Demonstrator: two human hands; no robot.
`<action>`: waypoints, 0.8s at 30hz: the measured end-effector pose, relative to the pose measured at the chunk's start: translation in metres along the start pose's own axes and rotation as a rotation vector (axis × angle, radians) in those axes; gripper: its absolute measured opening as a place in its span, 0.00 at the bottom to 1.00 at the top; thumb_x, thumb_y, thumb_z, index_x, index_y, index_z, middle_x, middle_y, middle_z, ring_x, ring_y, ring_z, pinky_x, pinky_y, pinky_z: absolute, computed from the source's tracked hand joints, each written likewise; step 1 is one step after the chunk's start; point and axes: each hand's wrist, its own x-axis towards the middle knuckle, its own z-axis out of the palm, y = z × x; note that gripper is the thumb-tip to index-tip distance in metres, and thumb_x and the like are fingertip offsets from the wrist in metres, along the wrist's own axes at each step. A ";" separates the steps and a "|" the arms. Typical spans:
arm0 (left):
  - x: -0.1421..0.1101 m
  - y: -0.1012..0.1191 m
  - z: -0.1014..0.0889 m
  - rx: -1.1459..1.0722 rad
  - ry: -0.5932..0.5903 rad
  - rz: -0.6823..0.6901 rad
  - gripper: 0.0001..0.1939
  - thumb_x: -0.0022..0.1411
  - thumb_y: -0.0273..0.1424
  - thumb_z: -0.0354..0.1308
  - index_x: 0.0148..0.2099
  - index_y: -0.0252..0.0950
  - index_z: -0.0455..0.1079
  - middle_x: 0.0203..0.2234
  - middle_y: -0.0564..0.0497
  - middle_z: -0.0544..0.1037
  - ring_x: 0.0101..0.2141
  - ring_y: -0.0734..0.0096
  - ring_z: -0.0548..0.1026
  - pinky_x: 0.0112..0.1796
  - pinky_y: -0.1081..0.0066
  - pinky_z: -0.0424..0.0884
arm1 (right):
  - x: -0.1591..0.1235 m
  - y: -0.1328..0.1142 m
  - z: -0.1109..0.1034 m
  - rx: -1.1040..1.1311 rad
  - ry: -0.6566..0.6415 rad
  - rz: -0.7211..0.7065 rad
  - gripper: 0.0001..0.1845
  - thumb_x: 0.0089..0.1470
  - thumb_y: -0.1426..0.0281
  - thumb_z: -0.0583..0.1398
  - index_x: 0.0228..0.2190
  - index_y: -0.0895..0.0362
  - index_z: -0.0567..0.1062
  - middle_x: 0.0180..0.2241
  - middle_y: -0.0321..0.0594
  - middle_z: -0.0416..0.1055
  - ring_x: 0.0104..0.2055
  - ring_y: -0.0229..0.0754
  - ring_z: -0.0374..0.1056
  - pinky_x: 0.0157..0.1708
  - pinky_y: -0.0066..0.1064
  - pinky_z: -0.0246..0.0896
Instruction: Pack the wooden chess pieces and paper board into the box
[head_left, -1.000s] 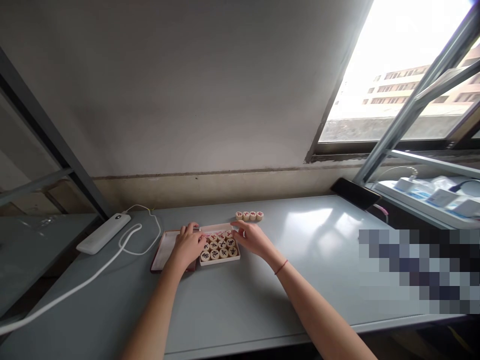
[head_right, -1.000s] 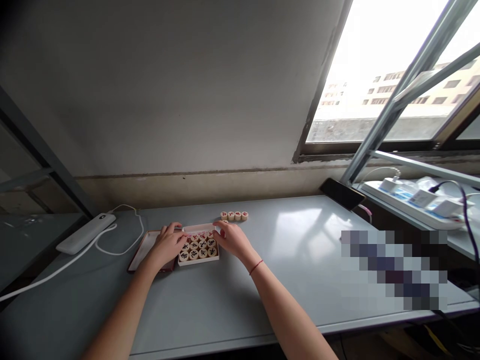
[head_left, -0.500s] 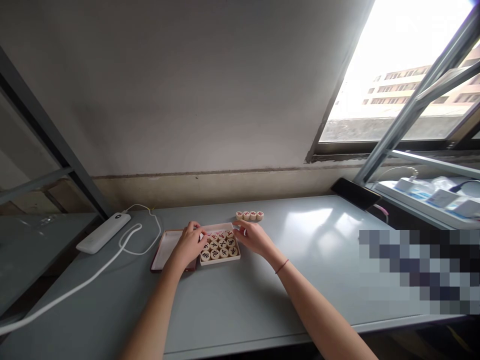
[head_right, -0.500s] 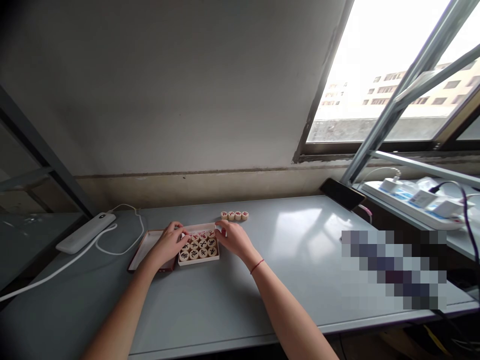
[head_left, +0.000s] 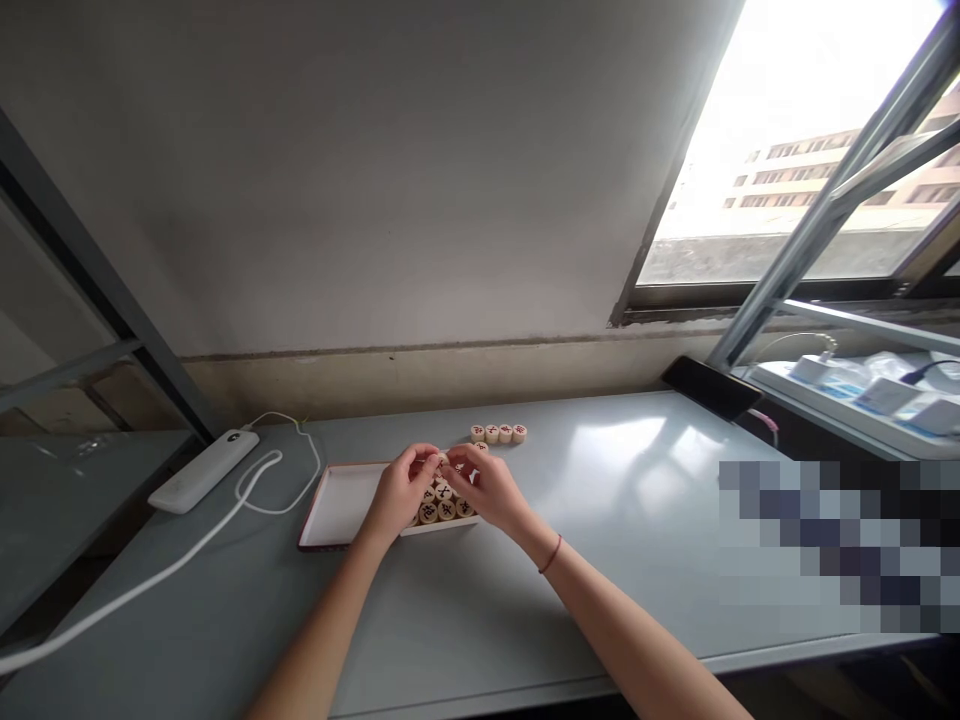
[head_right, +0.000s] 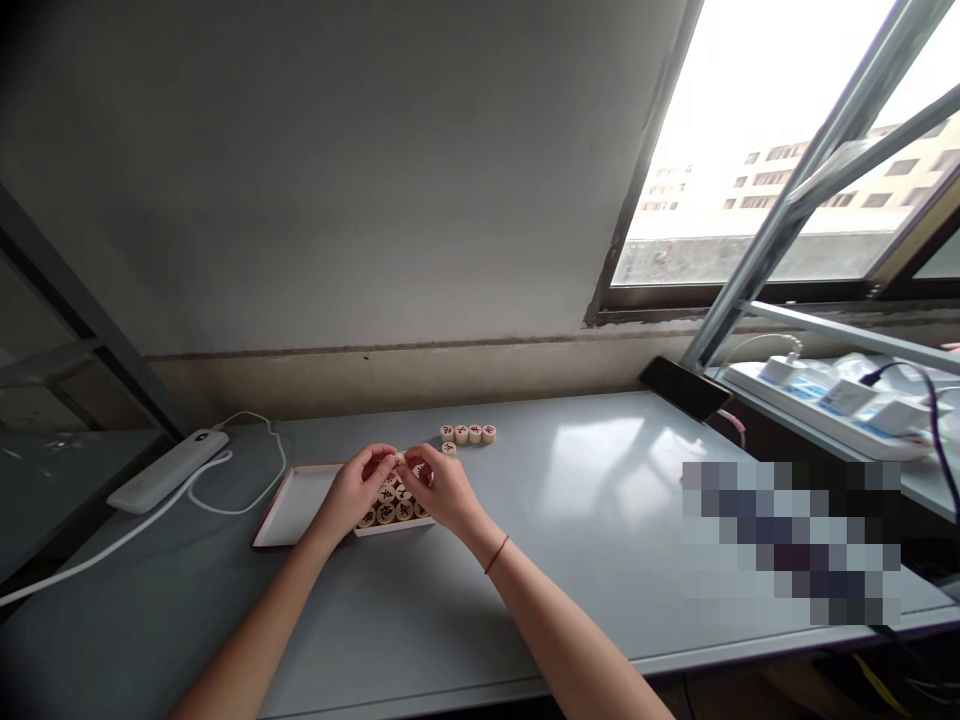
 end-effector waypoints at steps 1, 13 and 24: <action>-0.001 0.000 0.003 -0.026 0.003 -0.002 0.18 0.61 0.45 0.51 0.42 0.37 0.69 0.35 0.49 0.77 0.36 0.66 0.76 0.39 0.69 0.73 | 0.001 0.001 -0.001 0.034 0.025 0.026 0.14 0.56 0.59 0.55 0.35 0.56 0.73 0.29 0.39 0.74 0.26 0.36 0.64 0.25 0.26 0.59; 0.001 -0.003 -0.005 0.092 0.092 -0.087 0.16 0.59 0.41 0.51 0.43 0.37 0.69 0.34 0.49 0.75 0.33 0.68 0.75 0.32 0.71 0.73 | 0.013 0.060 -0.032 -0.126 0.246 0.374 0.12 0.51 0.59 0.56 0.31 0.55 0.69 0.32 0.40 0.75 0.35 0.43 0.71 0.33 0.31 0.60; 0.003 -0.006 -0.005 0.186 0.101 -0.072 0.14 0.59 0.39 0.50 0.42 0.37 0.70 0.33 0.49 0.77 0.30 0.68 0.76 0.31 0.71 0.72 | 0.015 0.063 -0.027 -0.350 0.190 0.292 0.10 0.53 0.63 0.54 0.35 0.53 0.69 0.31 0.37 0.72 0.33 0.42 0.68 0.31 0.30 0.57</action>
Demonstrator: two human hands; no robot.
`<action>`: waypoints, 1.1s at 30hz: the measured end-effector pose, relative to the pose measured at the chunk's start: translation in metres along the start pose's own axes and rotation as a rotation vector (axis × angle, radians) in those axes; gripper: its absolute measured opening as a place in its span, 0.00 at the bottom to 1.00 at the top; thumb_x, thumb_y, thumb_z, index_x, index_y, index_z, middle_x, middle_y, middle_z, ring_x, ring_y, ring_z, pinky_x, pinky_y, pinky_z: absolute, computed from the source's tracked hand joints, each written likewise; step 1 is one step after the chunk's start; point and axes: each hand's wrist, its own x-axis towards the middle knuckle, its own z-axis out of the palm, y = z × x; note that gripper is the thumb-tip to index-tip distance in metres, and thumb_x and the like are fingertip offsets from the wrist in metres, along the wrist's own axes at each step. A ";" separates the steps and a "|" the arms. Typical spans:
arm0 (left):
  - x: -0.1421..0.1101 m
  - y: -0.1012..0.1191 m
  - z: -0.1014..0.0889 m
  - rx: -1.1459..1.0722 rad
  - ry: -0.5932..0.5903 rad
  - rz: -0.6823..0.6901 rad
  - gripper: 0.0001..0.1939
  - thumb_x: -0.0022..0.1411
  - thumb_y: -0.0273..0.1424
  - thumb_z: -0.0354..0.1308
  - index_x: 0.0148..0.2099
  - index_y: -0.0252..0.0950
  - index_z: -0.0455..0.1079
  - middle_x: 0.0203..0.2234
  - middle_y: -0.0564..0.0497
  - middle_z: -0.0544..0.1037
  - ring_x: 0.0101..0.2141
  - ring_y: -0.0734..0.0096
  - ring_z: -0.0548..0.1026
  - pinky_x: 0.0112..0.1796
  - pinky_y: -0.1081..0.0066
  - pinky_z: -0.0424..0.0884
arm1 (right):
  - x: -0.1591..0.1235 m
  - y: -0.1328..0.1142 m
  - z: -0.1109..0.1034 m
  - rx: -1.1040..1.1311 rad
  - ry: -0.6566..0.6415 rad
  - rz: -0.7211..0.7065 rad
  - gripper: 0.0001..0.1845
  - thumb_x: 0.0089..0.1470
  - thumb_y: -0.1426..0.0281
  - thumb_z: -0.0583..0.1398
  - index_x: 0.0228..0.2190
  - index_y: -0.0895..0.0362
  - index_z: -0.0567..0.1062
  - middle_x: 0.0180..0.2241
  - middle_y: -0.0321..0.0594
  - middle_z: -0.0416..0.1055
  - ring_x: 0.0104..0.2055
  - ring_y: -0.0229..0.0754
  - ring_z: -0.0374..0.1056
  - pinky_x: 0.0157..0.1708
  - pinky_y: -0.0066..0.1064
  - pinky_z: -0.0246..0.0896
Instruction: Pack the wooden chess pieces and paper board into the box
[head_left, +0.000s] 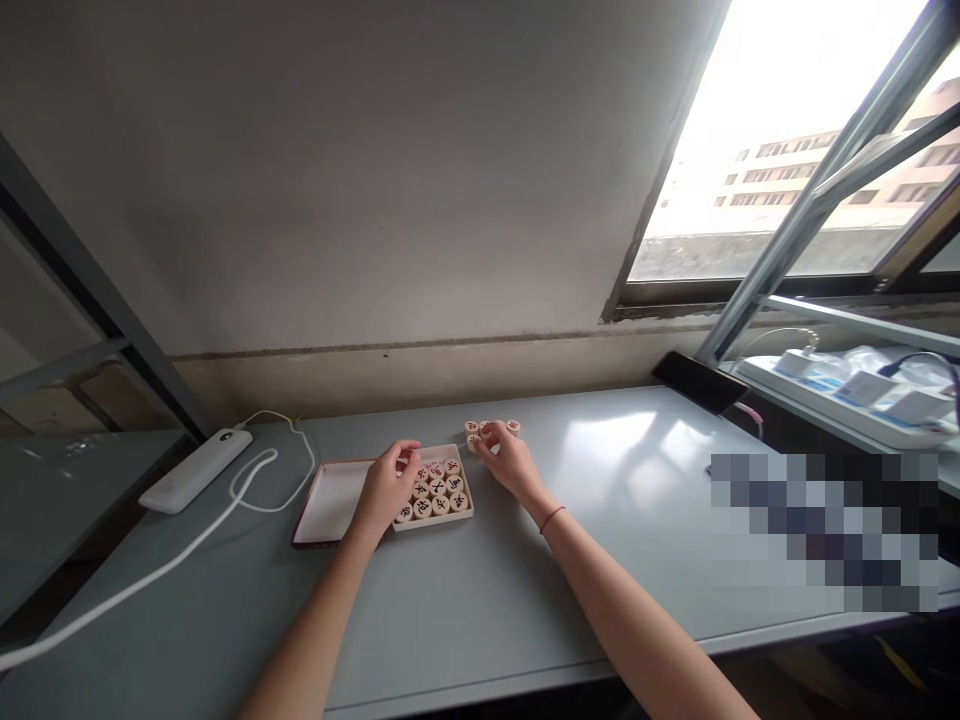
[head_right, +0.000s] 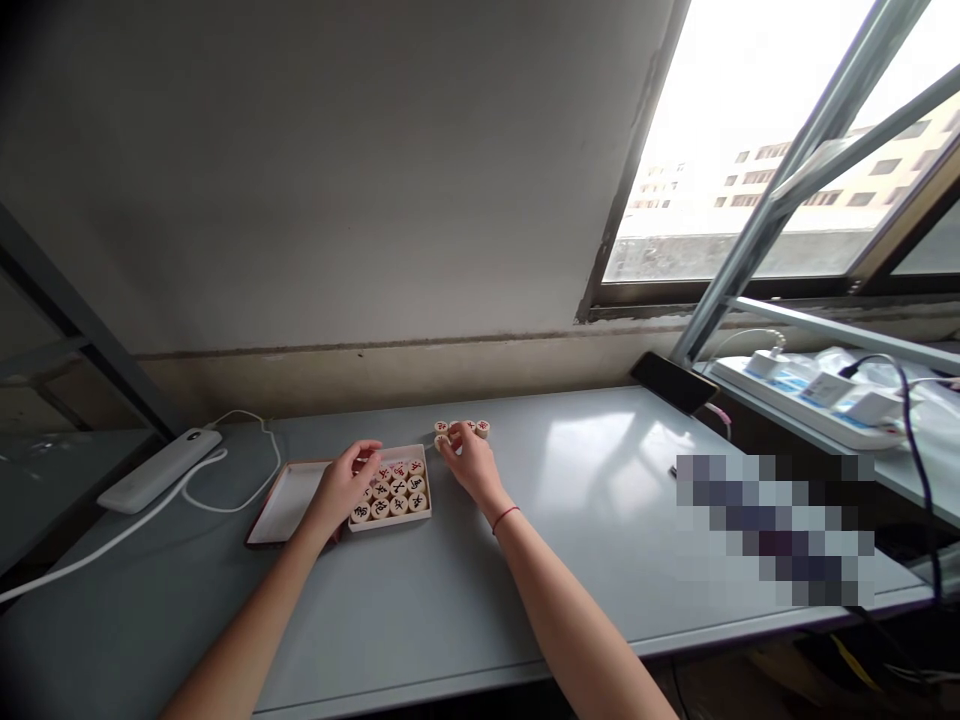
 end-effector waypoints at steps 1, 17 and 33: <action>0.000 0.000 0.000 -0.002 0.000 0.003 0.14 0.59 0.39 0.50 0.42 0.38 0.70 0.33 0.49 0.77 0.30 0.68 0.76 0.31 0.71 0.72 | -0.001 -0.001 -0.001 -0.045 -0.007 -0.037 0.10 0.53 0.63 0.55 0.37 0.53 0.69 0.32 0.38 0.72 0.32 0.41 0.67 0.31 0.29 0.57; 0.001 -0.002 -0.003 0.155 0.023 0.049 0.14 0.60 0.37 0.48 0.42 0.38 0.70 0.34 0.49 0.78 0.32 0.68 0.75 0.34 0.70 0.71 | -0.002 -0.001 0.002 -0.268 -0.072 -0.064 0.07 0.54 0.71 0.54 0.37 0.52 0.67 0.37 0.38 0.71 0.32 0.40 0.65 0.26 0.26 0.50; -0.008 -0.011 0.004 0.664 -0.027 0.099 0.16 0.62 0.36 0.48 0.31 0.39 0.77 0.38 0.43 0.78 0.42 0.53 0.67 0.42 0.57 0.61 | -0.025 -0.037 0.001 -0.015 -0.231 -0.187 0.16 0.61 0.66 0.48 0.42 0.53 0.73 0.37 0.43 0.75 0.35 0.44 0.70 0.31 0.28 0.57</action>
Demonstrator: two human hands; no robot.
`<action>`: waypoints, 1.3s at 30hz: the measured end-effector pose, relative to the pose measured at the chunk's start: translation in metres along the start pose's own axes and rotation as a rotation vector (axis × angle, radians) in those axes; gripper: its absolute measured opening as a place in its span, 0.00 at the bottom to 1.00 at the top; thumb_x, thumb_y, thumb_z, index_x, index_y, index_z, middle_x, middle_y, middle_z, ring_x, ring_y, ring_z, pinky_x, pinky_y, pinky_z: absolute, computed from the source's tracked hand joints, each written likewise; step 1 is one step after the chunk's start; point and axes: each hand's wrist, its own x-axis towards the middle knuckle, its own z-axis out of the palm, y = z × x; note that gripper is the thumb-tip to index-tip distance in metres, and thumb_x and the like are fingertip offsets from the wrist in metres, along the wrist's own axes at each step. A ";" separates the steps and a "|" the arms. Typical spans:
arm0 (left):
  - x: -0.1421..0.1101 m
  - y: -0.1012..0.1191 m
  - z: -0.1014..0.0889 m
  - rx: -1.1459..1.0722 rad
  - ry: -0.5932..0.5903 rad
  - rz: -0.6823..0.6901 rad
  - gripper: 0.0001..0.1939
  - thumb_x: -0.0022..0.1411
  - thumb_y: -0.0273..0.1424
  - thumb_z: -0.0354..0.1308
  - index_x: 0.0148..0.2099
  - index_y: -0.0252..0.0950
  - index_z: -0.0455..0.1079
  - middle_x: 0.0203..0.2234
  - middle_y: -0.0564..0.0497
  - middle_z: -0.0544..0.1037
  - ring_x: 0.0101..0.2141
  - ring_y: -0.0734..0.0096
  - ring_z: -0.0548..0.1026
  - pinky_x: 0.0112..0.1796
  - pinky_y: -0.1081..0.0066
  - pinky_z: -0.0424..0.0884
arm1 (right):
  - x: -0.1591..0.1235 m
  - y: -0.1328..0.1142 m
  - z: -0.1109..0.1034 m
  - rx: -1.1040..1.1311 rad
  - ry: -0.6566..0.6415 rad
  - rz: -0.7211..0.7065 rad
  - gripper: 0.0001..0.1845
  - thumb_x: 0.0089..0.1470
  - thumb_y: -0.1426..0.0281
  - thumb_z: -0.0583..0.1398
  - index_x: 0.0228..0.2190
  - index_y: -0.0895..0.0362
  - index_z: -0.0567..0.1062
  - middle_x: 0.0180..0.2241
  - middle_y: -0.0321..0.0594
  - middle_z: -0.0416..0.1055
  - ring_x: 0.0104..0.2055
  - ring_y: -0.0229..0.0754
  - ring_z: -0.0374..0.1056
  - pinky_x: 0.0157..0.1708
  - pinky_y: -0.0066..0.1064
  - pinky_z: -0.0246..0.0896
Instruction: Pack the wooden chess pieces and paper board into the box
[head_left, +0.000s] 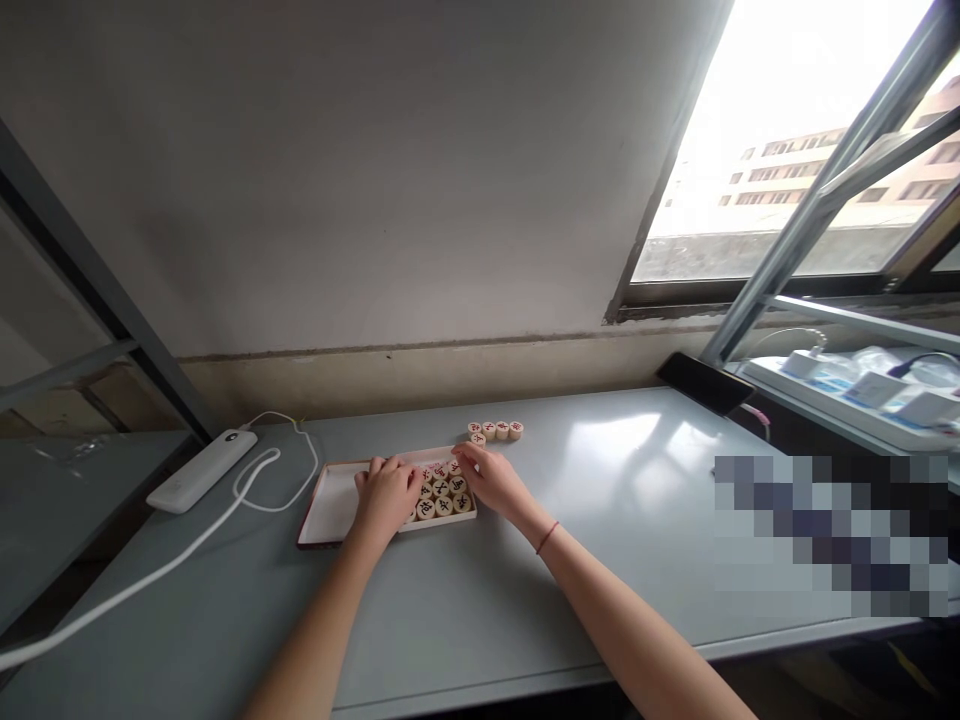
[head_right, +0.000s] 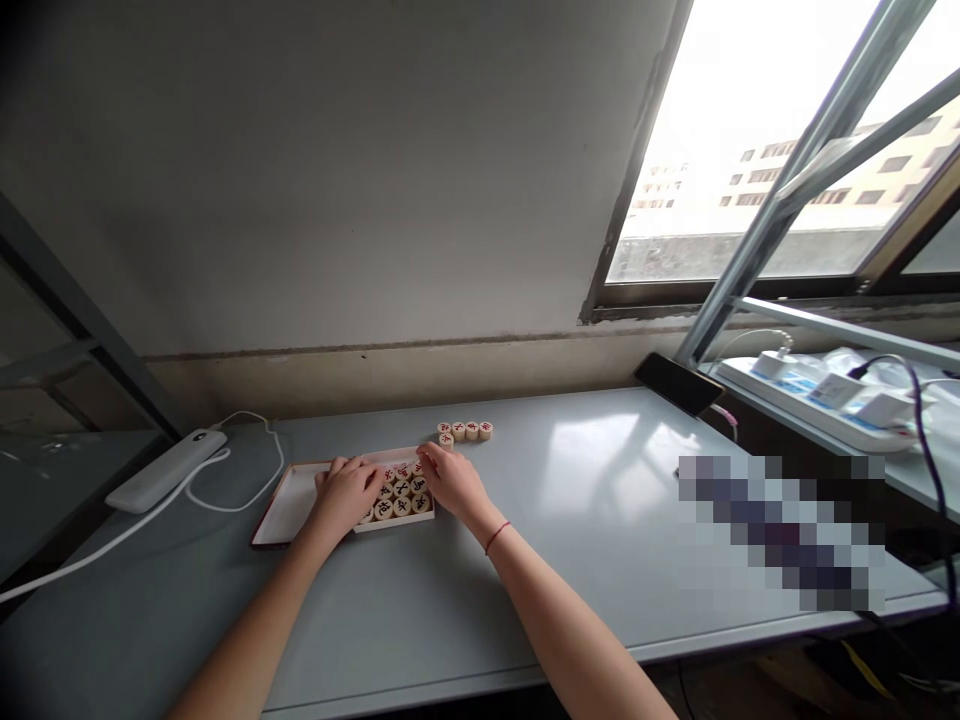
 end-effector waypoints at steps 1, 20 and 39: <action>0.000 0.001 -0.001 -0.003 -0.004 -0.006 0.16 0.62 0.36 0.48 0.32 0.39 0.76 0.38 0.43 0.78 0.42 0.53 0.67 0.42 0.56 0.60 | 0.000 0.000 0.001 -0.010 -0.014 0.011 0.17 0.61 0.66 0.48 0.43 0.53 0.73 0.36 0.44 0.75 0.35 0.45 0.70 0.31 0.28 0.57; 0.006 0.013 -0.014 -0.481 0.105 0.182 0.17 0.64 0.44 0.49 0.44 0.41 0.73 0.39 0.49 0.78 0.41 0.64 0.73 0.44 0.68 0.67 | -0.007 -0.032 -0.004 0.315 0.011 -0.126 0.17 0.57 0.59 0.52 0.40 0.56 0.74 0.29 0.38 0.72 0.26 0.36 0.63 0.24 0.25 0.56; 0.008 0.002 -0.007 -0.303 0.134 0.172 0.14 0.63 0.35 0.47 0.43 0.40 0.73 0.36 0.48 0.79 0.39 0.63 0.74 0.43 0.65 0.68 | 0.009 0.052 -0.037 -0.254 0.064 0.327 0.18 0.53 0.61 0.52 0.16 0.54 0.66 0.15 0.35 0.63 0.19 0.39 0.57 0.21 0.27 0.46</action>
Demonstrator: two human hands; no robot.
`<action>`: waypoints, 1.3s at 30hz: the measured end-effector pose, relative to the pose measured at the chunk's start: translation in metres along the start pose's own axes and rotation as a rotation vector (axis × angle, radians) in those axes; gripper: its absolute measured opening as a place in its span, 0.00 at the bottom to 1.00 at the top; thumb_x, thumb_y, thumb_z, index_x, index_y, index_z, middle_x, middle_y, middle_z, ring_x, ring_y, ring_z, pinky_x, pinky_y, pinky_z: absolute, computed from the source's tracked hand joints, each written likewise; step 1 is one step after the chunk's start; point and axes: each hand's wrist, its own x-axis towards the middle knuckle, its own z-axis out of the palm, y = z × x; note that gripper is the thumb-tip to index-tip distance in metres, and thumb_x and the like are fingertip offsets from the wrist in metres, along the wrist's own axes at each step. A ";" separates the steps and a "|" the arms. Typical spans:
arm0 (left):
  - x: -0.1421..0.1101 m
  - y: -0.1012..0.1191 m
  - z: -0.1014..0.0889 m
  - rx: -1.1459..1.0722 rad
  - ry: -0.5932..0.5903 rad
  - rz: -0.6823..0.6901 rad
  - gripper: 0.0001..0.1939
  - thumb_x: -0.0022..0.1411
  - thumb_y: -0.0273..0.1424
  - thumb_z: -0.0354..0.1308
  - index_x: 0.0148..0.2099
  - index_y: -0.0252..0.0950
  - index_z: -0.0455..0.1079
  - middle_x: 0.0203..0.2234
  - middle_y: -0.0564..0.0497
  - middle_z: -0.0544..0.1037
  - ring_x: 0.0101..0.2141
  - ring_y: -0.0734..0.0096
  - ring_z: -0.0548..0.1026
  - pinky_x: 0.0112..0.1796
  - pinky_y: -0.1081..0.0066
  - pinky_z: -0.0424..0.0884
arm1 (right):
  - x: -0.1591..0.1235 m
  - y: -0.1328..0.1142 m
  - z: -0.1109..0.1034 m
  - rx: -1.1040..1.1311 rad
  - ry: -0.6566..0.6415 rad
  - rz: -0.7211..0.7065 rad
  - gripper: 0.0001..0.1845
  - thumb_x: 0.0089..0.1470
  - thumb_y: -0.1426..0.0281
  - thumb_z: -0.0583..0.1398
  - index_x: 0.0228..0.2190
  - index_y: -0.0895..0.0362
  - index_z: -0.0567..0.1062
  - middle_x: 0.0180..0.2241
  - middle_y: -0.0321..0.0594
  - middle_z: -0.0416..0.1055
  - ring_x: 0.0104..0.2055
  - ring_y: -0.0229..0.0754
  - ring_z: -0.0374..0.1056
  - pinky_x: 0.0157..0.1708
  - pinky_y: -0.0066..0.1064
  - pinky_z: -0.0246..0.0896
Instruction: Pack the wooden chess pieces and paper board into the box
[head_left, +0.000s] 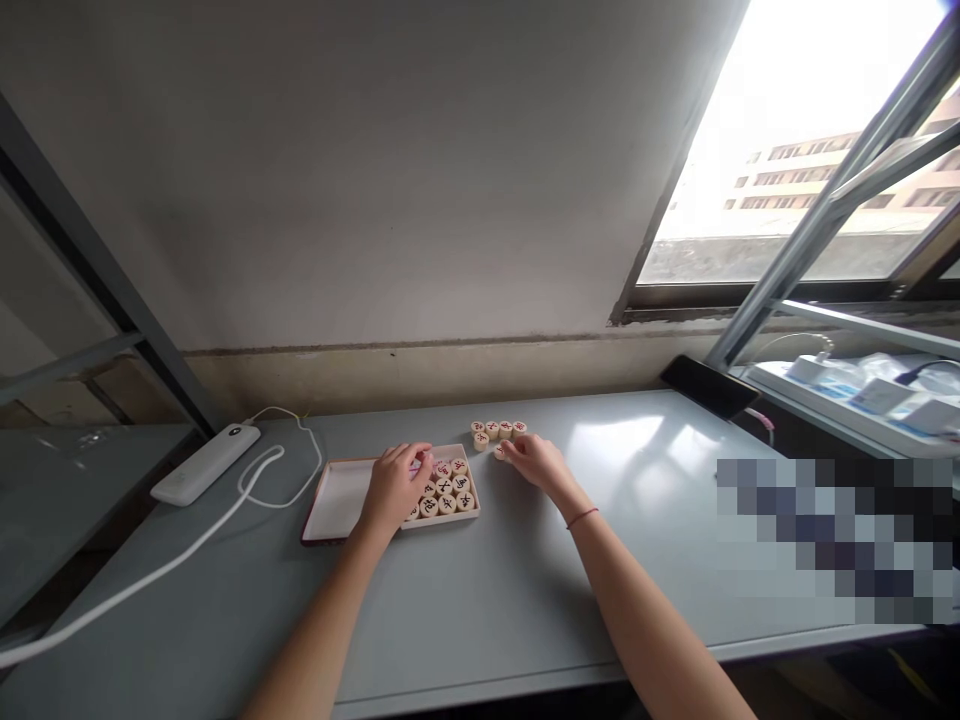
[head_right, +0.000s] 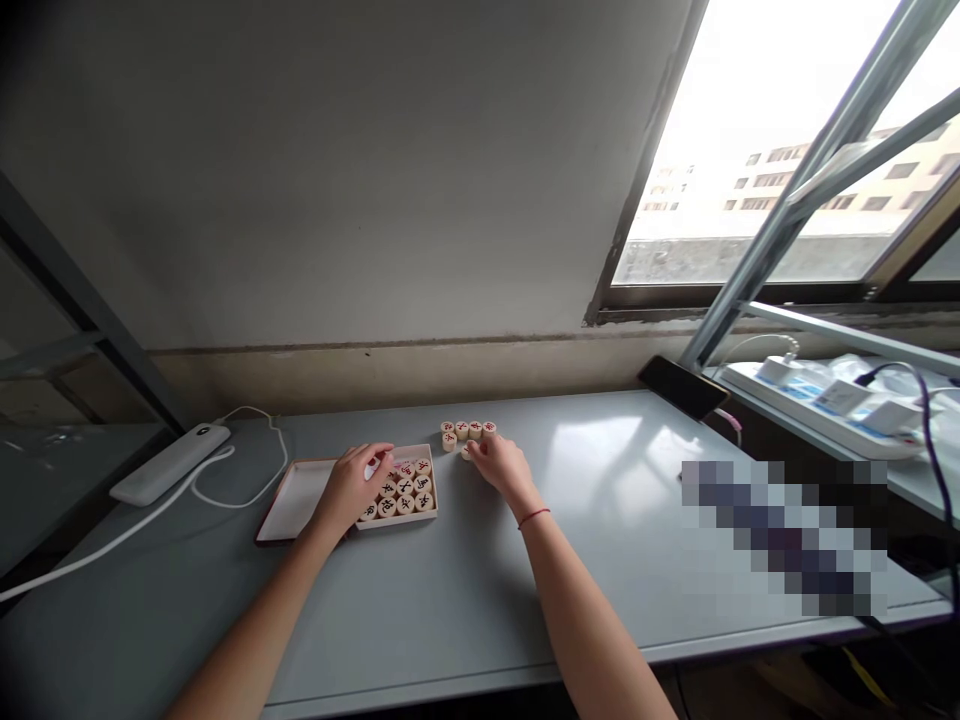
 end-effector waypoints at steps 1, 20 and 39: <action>0.000 -0.001 0.001 0.013 0.002 -0.003 0.14 0.63 0.34 0.47 0.43 0.39 0.73 0.36 0.48 0.79 0.39 0.63 0.74 0.43 0.65 0.68 | -0.001 0.000 -0.002 -0.005 -0.003 -0.033 0.14 0.53 0.63 0.52 0.20 0.53 0.70 0.18 0.36 0.66 0.21 0.39 0.59 0.21 0.27 0.47; -0.001 -0.009 0.006 0.147 -0.047 -0.068 0.12 0.62 0.31 0.49 0.40 0.39 0.74 0.35 0.50 0.79 0.37 0.65 0.73 0.41 0.68 0.66 | -0.012 -0.014 -0.013 -0.224 -0.227 -0.083 0.30 0.50 0.77 0.50 0.53 0.47 0.70 0.37 0.45 0.75 0.35 0.48 0.71 0.28 0.30 0.54; -0.007 0.002 0.005 0.297 -0.156 -0.145 0.10 0.63 0.33 0.50 0.37 0.42 0.73 0.37 0.50 0.80 0.42 0.56 0.69 0.41 0.60 0.60 | -0.027 -0.044 0.004 0.155 -0.253 -0.376 0.20 0.56 0.72 0.52 0.50 0.56 0.69 0.33 0.44 0.75 0.29 0.41 0.68 0.27 0.28 0.55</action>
